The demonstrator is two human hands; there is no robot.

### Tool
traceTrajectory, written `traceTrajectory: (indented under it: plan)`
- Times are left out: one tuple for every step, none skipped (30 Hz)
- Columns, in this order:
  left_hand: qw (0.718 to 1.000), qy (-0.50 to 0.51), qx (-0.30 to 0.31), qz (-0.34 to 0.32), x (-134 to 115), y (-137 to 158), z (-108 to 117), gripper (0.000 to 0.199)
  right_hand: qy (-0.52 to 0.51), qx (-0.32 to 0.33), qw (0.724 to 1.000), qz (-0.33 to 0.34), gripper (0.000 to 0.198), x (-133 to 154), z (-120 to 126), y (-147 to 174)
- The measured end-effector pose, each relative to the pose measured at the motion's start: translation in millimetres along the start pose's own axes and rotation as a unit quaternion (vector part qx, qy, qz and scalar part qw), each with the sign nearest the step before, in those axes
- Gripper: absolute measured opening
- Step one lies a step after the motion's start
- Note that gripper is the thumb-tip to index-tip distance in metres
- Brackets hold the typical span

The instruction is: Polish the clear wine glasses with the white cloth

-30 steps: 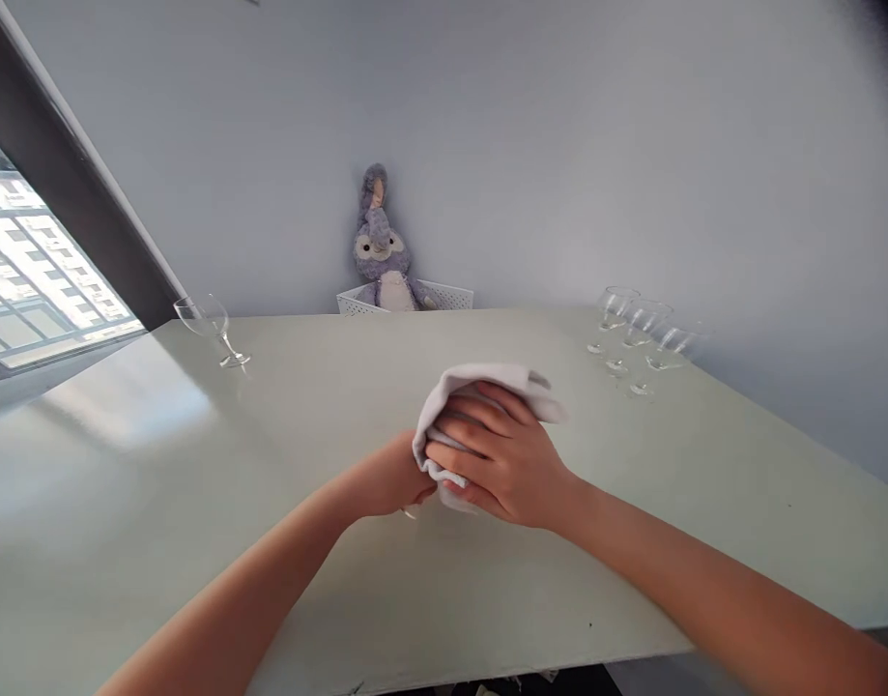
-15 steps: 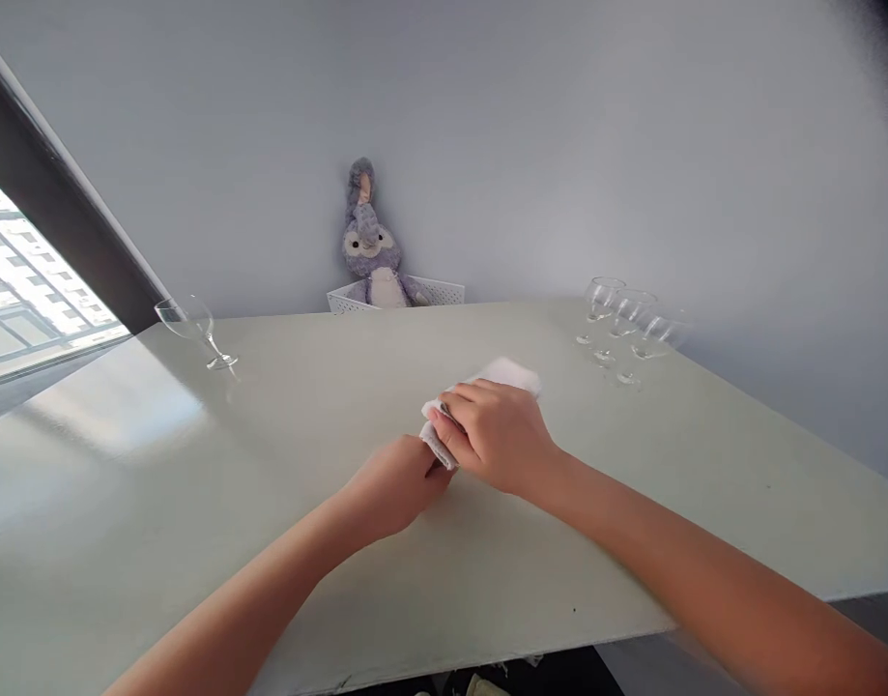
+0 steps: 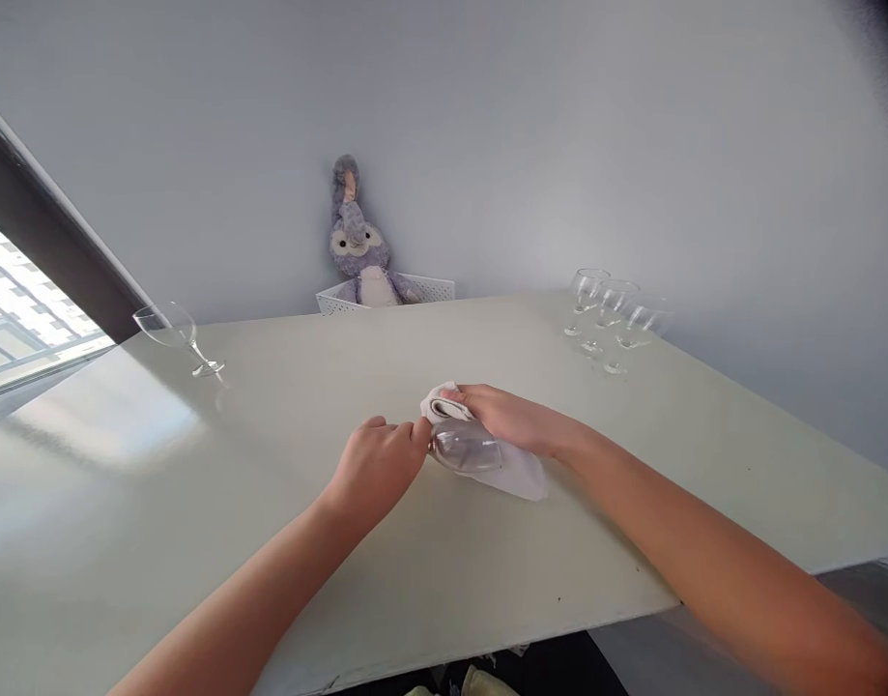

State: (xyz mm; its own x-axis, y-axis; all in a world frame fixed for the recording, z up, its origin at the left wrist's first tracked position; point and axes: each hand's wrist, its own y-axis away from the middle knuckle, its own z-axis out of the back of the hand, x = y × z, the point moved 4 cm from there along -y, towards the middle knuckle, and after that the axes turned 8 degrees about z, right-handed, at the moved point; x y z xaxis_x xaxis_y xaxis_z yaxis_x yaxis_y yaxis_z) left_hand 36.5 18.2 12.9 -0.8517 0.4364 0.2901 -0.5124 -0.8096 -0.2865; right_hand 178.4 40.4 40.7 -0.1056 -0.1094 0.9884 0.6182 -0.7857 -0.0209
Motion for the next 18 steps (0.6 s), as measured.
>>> traceTrajectory:
  plan:
    - [1.0,-0.003,-0.004,0.003,2,-1,1,0.023,-0.04,-0.009,0.999,-0.018,0.04,-3,0,0]
    - [1.0,-0.003,-0.009,0.008,4,-2,2,0.023,-0.084,-0.021,0.996,-0.038,0.039,-6,0,-1]
    - [1.0,-0.003,-0.014,0.016,6,-3,4,0.023,-0.13,-0.034,0.989,-0.06,0.037,-10,-1,-1]
    - [0.999,-0.001,-0.021,0.026,8,-4,7,0.023,-0.176,-0.044,0.98,-0.079,0.036,-13,-2,-1]
    - [0.999,0.0,-0.028,0.038,10,-4,10,0.022,-0.221,-0.05,0.97,-0.093,0.035,-15,-5,-2]
    - [0.998,0.002,-0.038,0.056,13,-5,15,0.022,-0.26,-0.05,0.959,-0.102,0.034,-16,-8,-2]
    - [0.996,0.006,-0.046,0.078,17,-6,19,0.021,-0.296,-0.047,0.948,-0.105,0.033,-16,-11,-2]
    - [0.993,0.012,-0.054,0.104,22,-6,23,0.021,-0.328,-0.044,0.938,-0.104,0.032,-15,-13,-2]
    - [0.989,0.024,-0.056,0.136,27,-6,27,0.021,-0.353,-0.046,0.929,-0.098,0.031,-13,-15,-2]
    - [0.983,0.048,-0.051,0.172,34,-5,29,0.02,-0.372,-0.053,0.922,-0.088,0.031,-12,-15,-3]
    - [0.973,0.091,-0.037,0.21,41,-4,29,0.02,-0.385,-0.066,0.917,-0.08,0.031,-11,-14,-3]
    - [0.957,0.154,-0.016,0.246,48,-3,27,0.021,-0.391,-0.087,0.914,-0.069,0.032,-10,-12,-3]
    - [0.932,0.237,0.009,0.275,54,-2,23,0.023,-0.391,-0.114,0.912,-0.051,0.032,-10,-7,-3]
    - [0.895,0.332,0.031,0.295,59,-2,19,0.025,-0.387,-0.14,0.911,-0.028,0.032,-11,-2,-3]
    - [0.85,0.428,0.044,0.303,61,-1,15,0.028,-0.38,-0.164,0.91,-0.001,0.031,-11,4,-3]
    - [0.801,0.514,0.043,0.305,62,-1,13,0.033,-0.37,-0.185,0.91,0.028,0.03,-11,10,-4]
    - [0.753,0.582,0.032,0.304,63,-1,11,0.04,-0.359,-0.203,0.909,0.058,0.029,-11,15,-4]
    - [0.713,0.631,0.016,0.303,62,-1,10,0.046,-0.348,-0.219,0.908,0.082,0.028,-10,19,-3]
